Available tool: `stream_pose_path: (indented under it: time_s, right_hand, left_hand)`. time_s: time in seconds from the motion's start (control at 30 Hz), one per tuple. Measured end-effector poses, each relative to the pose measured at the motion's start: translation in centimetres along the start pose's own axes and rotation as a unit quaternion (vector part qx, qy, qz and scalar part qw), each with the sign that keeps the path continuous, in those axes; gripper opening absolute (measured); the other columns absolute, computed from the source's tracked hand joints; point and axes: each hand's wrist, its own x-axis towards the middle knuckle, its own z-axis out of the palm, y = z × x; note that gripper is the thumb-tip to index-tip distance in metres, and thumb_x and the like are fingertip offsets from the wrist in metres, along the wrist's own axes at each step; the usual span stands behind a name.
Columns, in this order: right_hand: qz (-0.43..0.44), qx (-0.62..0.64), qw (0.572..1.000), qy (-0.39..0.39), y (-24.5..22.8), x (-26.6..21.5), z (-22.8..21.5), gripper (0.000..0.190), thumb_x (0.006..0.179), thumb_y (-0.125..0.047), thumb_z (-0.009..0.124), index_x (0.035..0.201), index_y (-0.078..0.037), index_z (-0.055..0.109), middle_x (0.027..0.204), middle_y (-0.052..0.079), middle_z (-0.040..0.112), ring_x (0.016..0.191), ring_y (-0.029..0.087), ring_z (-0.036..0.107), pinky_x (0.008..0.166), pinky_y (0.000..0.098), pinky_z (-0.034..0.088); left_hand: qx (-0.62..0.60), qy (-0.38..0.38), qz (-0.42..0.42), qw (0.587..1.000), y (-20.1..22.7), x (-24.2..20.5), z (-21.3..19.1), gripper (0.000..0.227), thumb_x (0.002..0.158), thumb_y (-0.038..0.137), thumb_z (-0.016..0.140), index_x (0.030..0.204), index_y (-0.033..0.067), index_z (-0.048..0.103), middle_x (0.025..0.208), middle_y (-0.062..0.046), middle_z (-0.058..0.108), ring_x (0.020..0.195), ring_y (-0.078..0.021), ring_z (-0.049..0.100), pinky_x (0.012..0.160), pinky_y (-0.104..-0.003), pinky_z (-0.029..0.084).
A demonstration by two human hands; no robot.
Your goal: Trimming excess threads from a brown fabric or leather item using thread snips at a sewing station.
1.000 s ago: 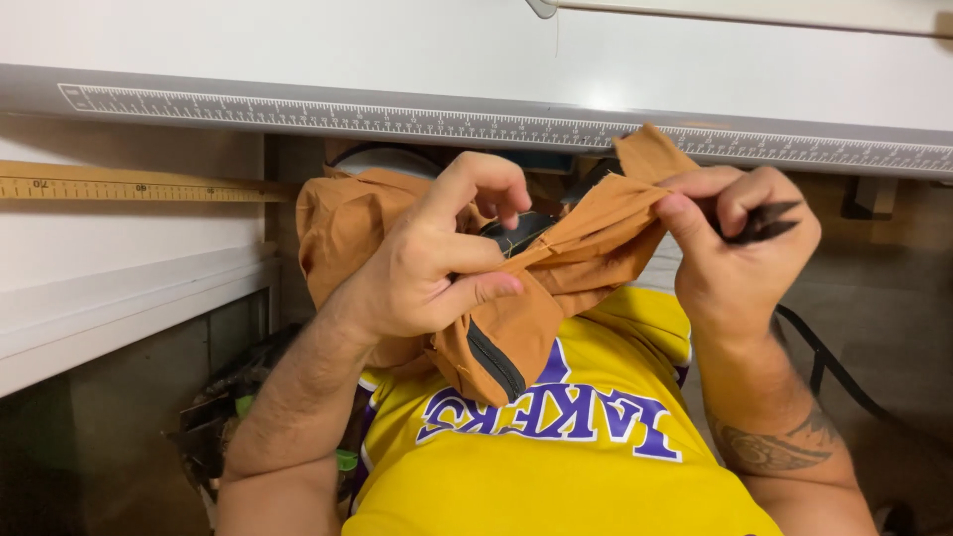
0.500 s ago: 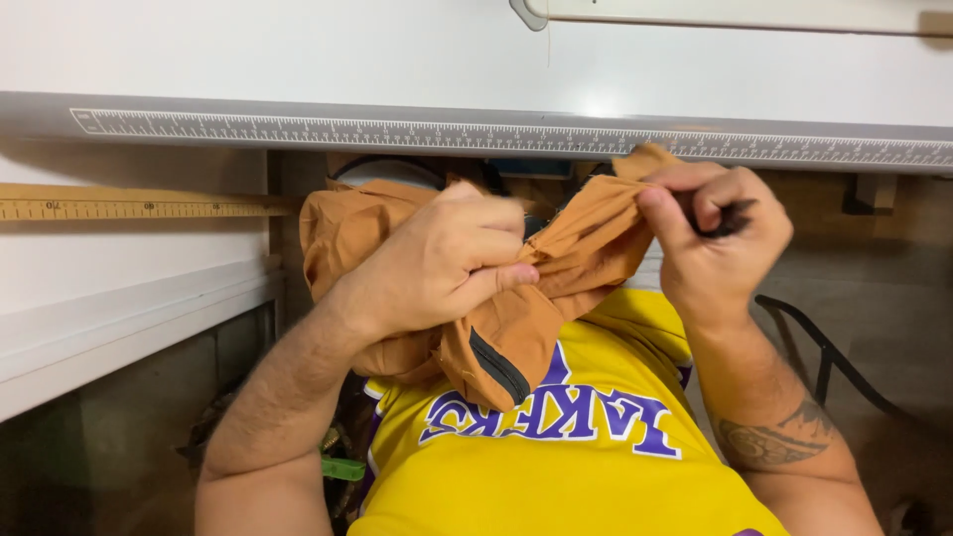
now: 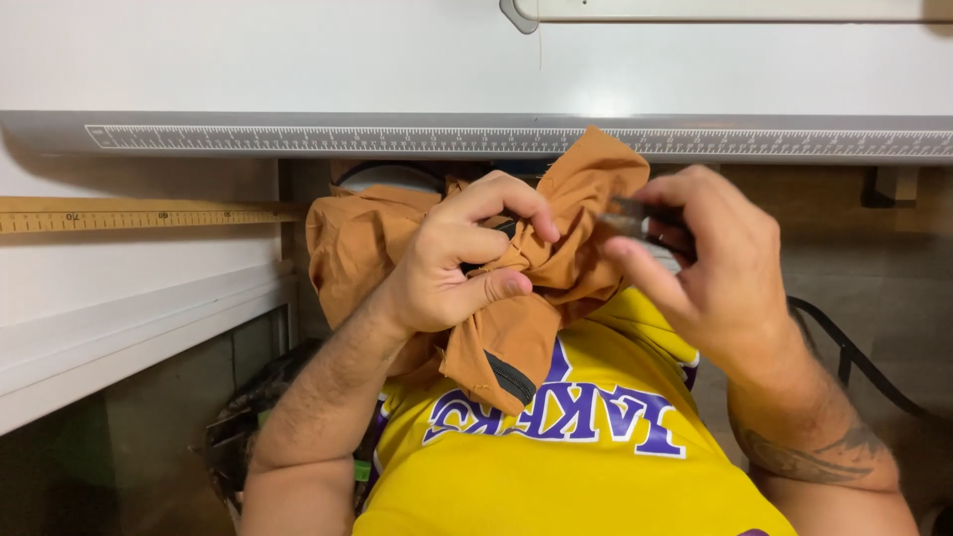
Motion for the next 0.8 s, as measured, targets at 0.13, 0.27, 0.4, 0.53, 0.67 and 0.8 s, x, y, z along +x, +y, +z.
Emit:
stream_pose_path:
  time_s: [0.13,0.27,0.4,0.53,0.67,0.8]
  right_hand:
    - [-0.174,-0.038,0.984,0.023,-2.5,-0.3,0.4,0.021,0.102,-0.012,0.069,0.109,0.006,0.064,0.092,0.018,0.068,0.072,0.029,0.061,0.061,0.04,0.048]
    - [-0.219,-0.048,0.974,0.042,-2.8,0.5,1.3,0.028,0.104,-0.019,0.068,0.113,0.006,0.065,0.094,0.019,0.068,0.072,0.03,0.062,0.059,0.0416,0.047]
    - [-0.271,-0.128,0.951,0.078,-3.0,1.2,1.6,0.024,0.106,-0.021,0.068,0.109,0.002,0.069,0.085,0.011,0.065,0.065,0.025,0.057,0.055,0.0375,0.042]
    - [-0.297,-0.145,0.94,0.088,-3.0,1.8,1.6,0.022,0.106,-0.02,0.069,0.106,0.003,0.07,0.082,0.009,0.063,0.063,0.023,0.055,0.053,0.0356,0.04]
    - [-0.293,-0.141,0.942,0.089,-2.9,1.6,1.8,0.023,0.106,-0.02,0.069,0.105,0.002,0.07,0.08,0.009,0.062,0.06,0.023,0.052,0.052,0.0355,0.037]
    - [-0.302,-0.155,0.936,0.093,-3.0,1.7,1.7,0.023,0.106,-0.02,0.068,0.105,0.003,0.07,0.079,0.009,0.062,0.06,0.022,0.052,0.052,0.0347,0.035]
  left_hand:
    - [-0.042,0.046,-0.02,0.998,-0.5,-0.5,0.9,0.051,0.106,0.039,0.049,0.075,-0.0011,0.055,0.113,-0.02,0.059,0.106,-0.0322,0.06,0.095,-0.045,0.051]
    - [-0.08,0.054,-0.035,0.995,-0.8,-1.1,1.5,0.052,0.106,0.041,0.051,0.076,-0.0014,0.057,0.115,-0.02,0.056,0.107,-0.0318,0.059,0.097,-0.044,0.052]
    - [-0.091,0.06,-0.044,0.993,-0.7,-1.4,1.5,0.051,0.105,0.04,0.052,0.074,0.0001,0.054,0.114,-0.02,0.055,0.107,-0.0309,0.058,0.096,-0.043,0.052]
    - [-0.09,0.052,-0.039,0.994,-1.0,-1.5,1.4,0.048,0.105,0.038,0.052,0.073,0.0033,0.053,0.114,-0.02,0.053,0.105,-0.0306,0.056,0.095,-0.042,0.05]
    - [-0.085,0.053,-0.033,0.994,-1.0,-1.6,1.4,0.049,0.106,0.039,0.052,0.073,0.0026,0.053,0.114,-0.021,0.054,0.105,-0.0309,0.056,0.094,-0.043,0.049]
    - [-0.094,0.049,-0.035,0.994,-1.0,-1.5,1.4,0.048,0.105,0.038,0.052,0.075,0.0017,0.055,0.115,-0.02,0.053,0.105,-0.0302,0.056,0.094,-0.042,0.05]
